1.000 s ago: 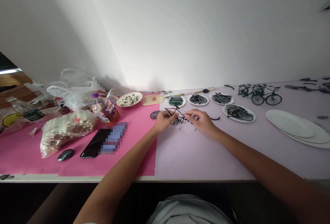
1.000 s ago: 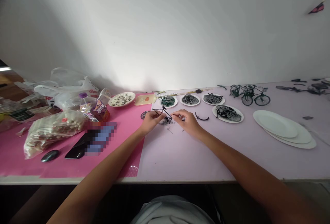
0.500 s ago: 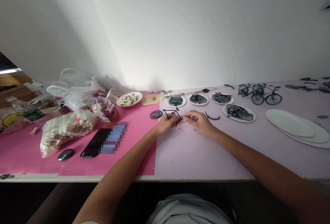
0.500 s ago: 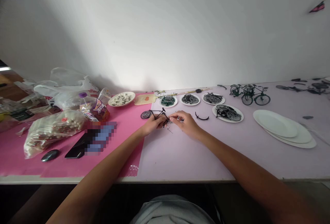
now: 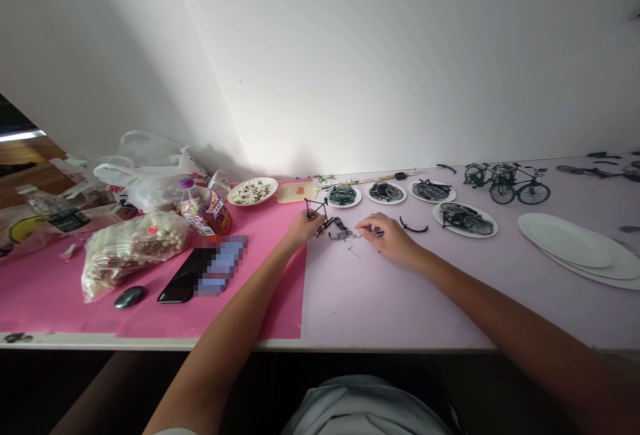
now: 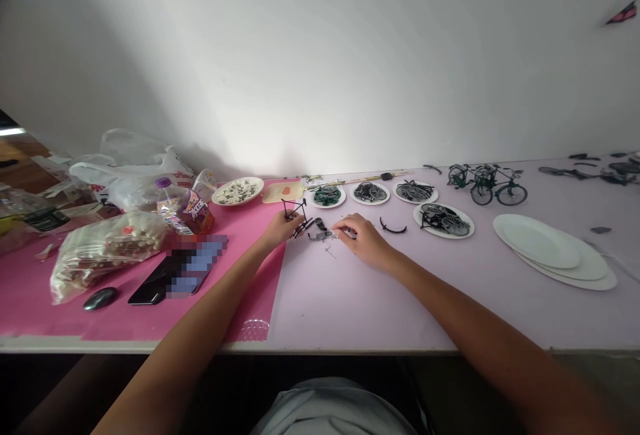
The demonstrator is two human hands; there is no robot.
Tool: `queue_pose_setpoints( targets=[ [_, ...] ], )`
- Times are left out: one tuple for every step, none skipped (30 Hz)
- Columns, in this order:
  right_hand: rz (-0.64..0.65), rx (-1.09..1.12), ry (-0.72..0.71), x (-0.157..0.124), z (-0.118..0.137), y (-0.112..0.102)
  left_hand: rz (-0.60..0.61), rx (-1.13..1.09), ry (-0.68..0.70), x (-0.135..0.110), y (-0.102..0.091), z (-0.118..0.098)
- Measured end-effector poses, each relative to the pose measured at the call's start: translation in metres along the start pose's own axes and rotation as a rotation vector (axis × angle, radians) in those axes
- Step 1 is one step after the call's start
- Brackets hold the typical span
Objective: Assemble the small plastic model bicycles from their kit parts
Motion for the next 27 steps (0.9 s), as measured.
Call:
queue_pose_setpoints(
  targets=[
    [0.002, 0.0, -0.005, 0.0, -0.001, 0.001, -0.007, 0.051, -0.03, 0.002, -0.004, 0.002],
    [0.005, 0.001, -0.007, 0.0, -0.001, 0.001, 0.003, 0.09, -0.046, 0.003, -0.008, 0.002],
    [0.007, 0.001, -0.01, 0.0, -0.001, 0.001, 0.018, 0.119, -0.058, 0.004, -0.011, 0.002],
    [0.007, -0.002, -0.013, 0.0, -0.001, 0.0, 0.023, 0.14, -0.052, 0.005, -0.013, 0.002],
    [0.003, -0.009, -0.02, 0.0, 0.0, -0.001, 0.02, 0.151, -0.049, 0.005, -0.015, 0.001],
    [-0.005, -0.023, -0.034, 0.0, 0.001, -0.004, 0.016, 0.156, -0.048, 0.004, -0.017, 0.0],
    [-0.018, -0.045, -0.053, 0.001, 0.002, -0.006, 0.008, 0.156, -0.046, 0.004, -0.017, -0.001],
    [-0.035, -0.074, -0.079, 0.001, 0.003, -0.01, -0.001, 0.151, -0.048, 0.003, -0.018, -0.002],
    [-0.056, -0.109, -0.105, 0.002, 0.002, -0.013, -0.009, 0.141, -0.052, 0.002, -0.017, -0.002],
    [-0.08, -0.149, -0.132, 0.003, 0.002, -0.018, -0.016, 0.13, -0.055, 0.002, -0.017, -0.003],
    [-0.096, -0.19, -0.15, 0.004, 0.0, -0.022, -0.022, 0.118, -0.057, 0.001, -0.016, -0.004],
    [-0.113, -0.229, -0.157, 0.005, -0.003, -0.026, -0.024, 0.11, -0.058, 0.001, -0.016, -0.004],
    [-0.122, -0.264, -0.153, 0.007, -0.007, -0.03, -0.024, 0.107, -0.057, 0.0, -0.015, -0.005],
    [-0.13, -0.296, -0.147, 0.008, -0.011, -0.033, -0.022, 0.109, -0.055, 0.0, -0.014, -0.005],
    [-0.139, -0.325, -0.147, 0.009, -0.015, -0.036, -0.019, 0.114, -0.053, 0.001, -0.014, -0.004],
    [-0.145, -0.353, -0.147, 0.01, -0.019, -0.039, -0.016, 0.118, -0.052, 0.001, -0.013, -0.004],
    [-0.147, -0.377, -0.148, 0.01, -0.023, -0.041, -0.015, 0.119, -0.052, 0.002, -0.013, -0.003],
    [-0.144, -0.399, -0.15, 0.011, -0.026, -0.042, -0.015, 0.117, -0.052, 0.002, -0.013, -0.002],
    [-0.134, -0.424, -0.153, 0.011, -0.03, -0.043, -0.016, 0.115, -0.052, 0.003, -0.012, -0.001],
    [-0.118, -0.457, -0.151, 0.012, -0.033, -0.044, -0.017, 0.116, -0.051, 0.003, -0.012, 0.0],
    [-0.099, -0.499, -0.143, 0.013, -0.036, -0.045, -0.02, 0.124, -0.049, 0.003, -0.012, 0.0],
    [-0.076, -0.549, -0.125, 0.013, -0.039, -0.047, -0.023, 0.137, -0.044, 0.003, -0.011, 0.001],
    [-0.053, -0.602, -0.096, 0.013, -0.041, -0.05, -0.025, 0.154, -0.036, 0.003, -0.011, 0.001],
    [-0.03, -0.643, -0.058, 0.014, -0.044, -0.054, -0.025, 0.172, -0.022, 0.002, -0.01, 0.001],
    [0.003, -0.657, -0.017, 0.014, -0.046, -0.058, -0.026, 0.192, -0.005, 0.001, -0.01, 0.0],
    [0.044, -0.643, 0.024, 0.013, -0.047, -0.063, -0.028, 0.217, 0.015, 0.0, -0.009, -0.001],
    [0.103, -0.604, 0.065, 0.012, -0.048, -0.067, -0.034, 0.25, 0.038, -0.001, -0.009, -0.002]
  ],
)
Point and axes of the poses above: each hand's wrist, its own x-axis towards the middle knuckle, its own y-axis out of the palm, z = x × y, the point moved 3 cm from there along x, towards the middle knuckle, and after that the axes turned 11 degrees about -x, right-handed, at the moved point
